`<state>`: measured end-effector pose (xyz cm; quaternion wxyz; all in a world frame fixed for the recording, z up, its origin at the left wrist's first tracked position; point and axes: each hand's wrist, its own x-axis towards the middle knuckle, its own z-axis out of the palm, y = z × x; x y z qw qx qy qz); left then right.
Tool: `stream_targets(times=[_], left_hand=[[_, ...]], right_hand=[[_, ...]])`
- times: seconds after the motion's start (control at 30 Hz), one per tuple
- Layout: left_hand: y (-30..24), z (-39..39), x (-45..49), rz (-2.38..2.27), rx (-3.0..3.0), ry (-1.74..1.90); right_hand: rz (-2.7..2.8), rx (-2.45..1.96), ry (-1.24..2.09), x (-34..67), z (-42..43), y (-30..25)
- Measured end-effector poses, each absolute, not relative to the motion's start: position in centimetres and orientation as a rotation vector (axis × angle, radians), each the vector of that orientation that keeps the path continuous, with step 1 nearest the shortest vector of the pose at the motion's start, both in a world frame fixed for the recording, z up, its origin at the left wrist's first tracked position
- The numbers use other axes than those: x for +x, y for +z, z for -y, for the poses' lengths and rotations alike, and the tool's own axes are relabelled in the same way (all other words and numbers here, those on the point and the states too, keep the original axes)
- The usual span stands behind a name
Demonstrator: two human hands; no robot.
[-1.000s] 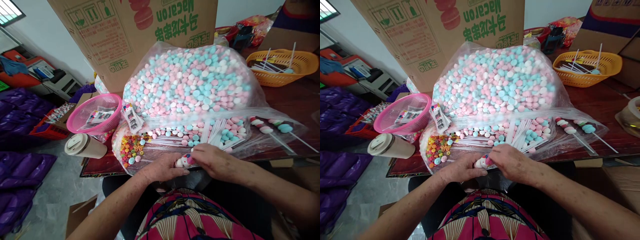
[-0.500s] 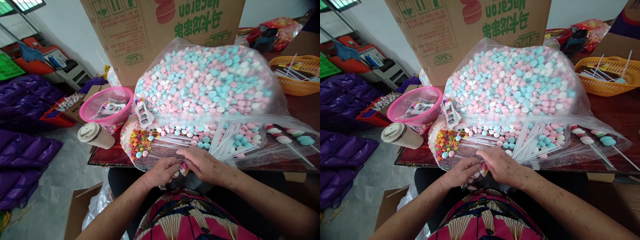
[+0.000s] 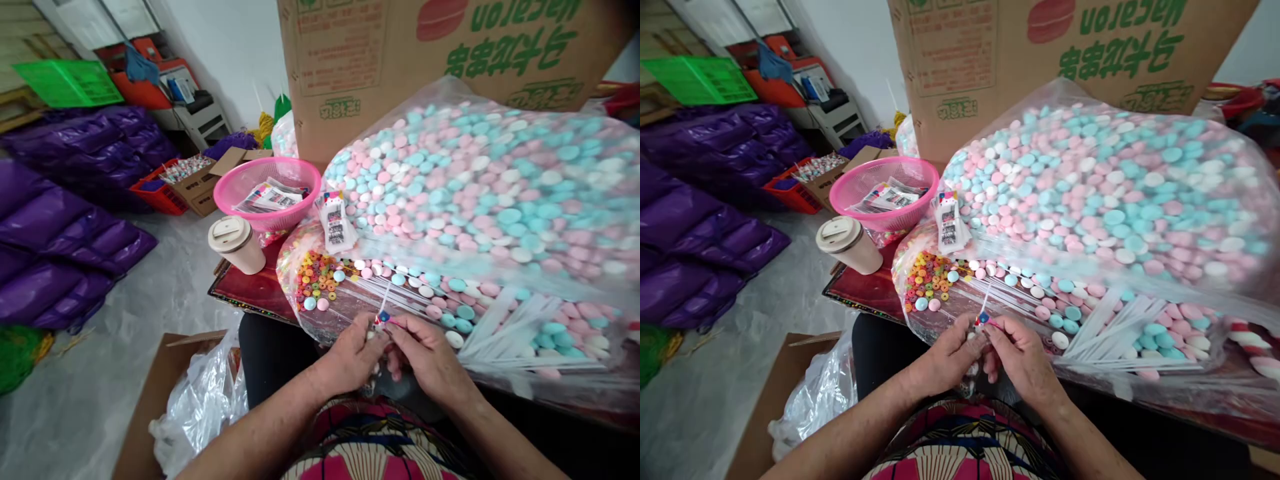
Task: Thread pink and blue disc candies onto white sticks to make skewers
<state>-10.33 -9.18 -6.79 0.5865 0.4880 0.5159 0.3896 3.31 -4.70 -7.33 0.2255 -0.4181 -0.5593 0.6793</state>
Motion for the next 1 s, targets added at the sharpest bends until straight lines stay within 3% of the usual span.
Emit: stream_targets(times=[0.1,0.23,0.33,0.43,0.57,0.67,0.77,0.87,0.9,0.93,1.0], left_hand=[[-6.2,9.0,-11.5,-0.97,1.265,0.763],[-5.5,8.8,-13.0,-1.325,1.53,0.683],[-5.8,8.7,-13.6,-1.471,1.5,0.584],[-6.4,8.6,-14.1,-1.347,1.447,0.519],[-6.1,8.4,-14.4,-1.188,1.511,0.421],[-5.1,8.6,-14.5,-1.347,1.826,0.203],[-4.5,9.5,-14.8,-1.484,2.347,0.055],[-5.2,10.9,-15.7,-1.483,2.605,0.332],[-5.7,11.3,-16.0,-1.537,2.547,0.5],[-6.3,11.8,-16.3,-1.618,2.397,0.701],[-7.5,12.4,-16.6,-1.782,1.839,1.118]], right_hand=[[1.56,-1.22,1.865,2.7,4.5,-7.1],[1.642,-1.249,1.653,2.5,2.8,-6.3],[1.893,-1.0,0.987,2.7,1.5,-5.4],[2.44,-0.386,0.261,2.8,1.2,-5.4],[2.723,-0.027,-0.178,2.9,1.8,-7.0],[2.897,-0.174,0.187,2.9,2.3,-7.6],[2.861,-0.622,1.319,2.4,2.8,-7.2],[2.381,-0.855,2.378,1.2,2.1,-6.3],[2.319,-0.836,2.488,0.6,1.4,-6.1],[2.37,-0.853,2.387,-0.1,0.4,-5.9],[2.564,-1.017,1.751,-2.1,-1.8,-6.0]])
